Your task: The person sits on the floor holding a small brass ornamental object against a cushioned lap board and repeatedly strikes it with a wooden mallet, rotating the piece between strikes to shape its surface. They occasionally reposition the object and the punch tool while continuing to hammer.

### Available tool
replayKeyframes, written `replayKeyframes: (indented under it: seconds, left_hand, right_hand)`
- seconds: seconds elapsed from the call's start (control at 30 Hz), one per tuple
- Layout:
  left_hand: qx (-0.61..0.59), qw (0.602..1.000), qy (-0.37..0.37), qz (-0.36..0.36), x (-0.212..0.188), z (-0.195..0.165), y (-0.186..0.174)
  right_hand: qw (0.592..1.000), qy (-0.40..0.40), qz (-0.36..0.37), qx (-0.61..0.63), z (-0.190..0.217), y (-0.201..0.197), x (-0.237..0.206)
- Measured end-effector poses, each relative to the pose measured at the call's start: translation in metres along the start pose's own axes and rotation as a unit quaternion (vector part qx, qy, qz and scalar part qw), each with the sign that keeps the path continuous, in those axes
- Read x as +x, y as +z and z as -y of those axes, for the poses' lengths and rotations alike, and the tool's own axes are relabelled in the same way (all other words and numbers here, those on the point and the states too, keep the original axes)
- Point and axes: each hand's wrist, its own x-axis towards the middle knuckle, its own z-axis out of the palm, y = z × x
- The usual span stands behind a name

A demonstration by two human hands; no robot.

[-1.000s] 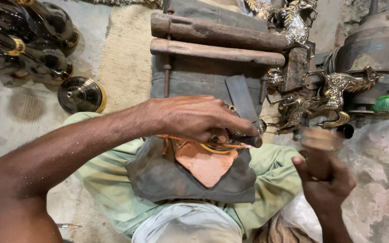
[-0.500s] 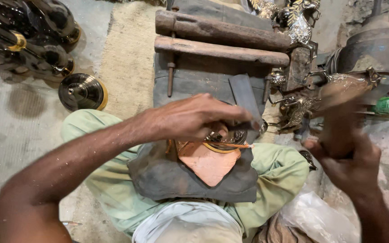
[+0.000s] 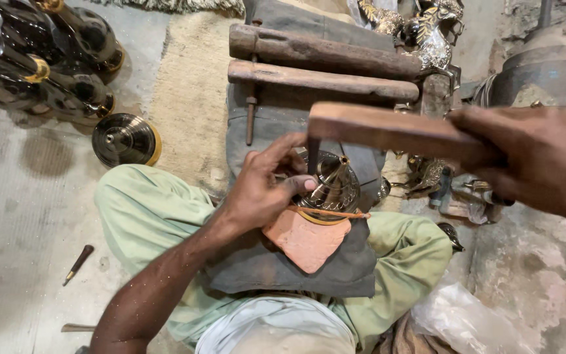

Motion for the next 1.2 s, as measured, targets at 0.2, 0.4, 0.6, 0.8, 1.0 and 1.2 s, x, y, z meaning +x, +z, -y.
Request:
replayKeyframes:
  seconds: [0.2,0.4,0.6,0.8,1.0,1.2]
  left_hand:
    - [0.021,0.993,0.091,0.066,0.007,0.007,-0.006]
    - [0.020,0.987,0.113,0.112,0.013,0.001,-0.012]
    - [0.064,0.968,0.168,0.176,0.028,-0.012,-0.009]
    - [0.099,0.932,0.164,0.309,0.047,-0.037,-0.018]
    - [0.151,0.896,0.134,0.396,0.052,-0.046,-0.022]
    - [0.054,0.924,0.135,0.354,0.056,-0.031,-0.028]
  right_hand:
    - [0.968,-0.022,-0.131,0.214,0.008,0.002,-0.011]
    - [0.901,0.092,-0.121,0.406,0.010,0.043,-0.028]
    - [0.888,0.110,-0.220,0.388,0.028,0.076,-0.048]
    - [0.844,0.242,-0.146,0.457,0.063,0.123,-0.064]
    - [0.839,0.075,-0.370,0.392,0.084,0.159,-0.074]
    - [0.852,0.087,-0.394,0.333,0.064,0.156,-0.066]
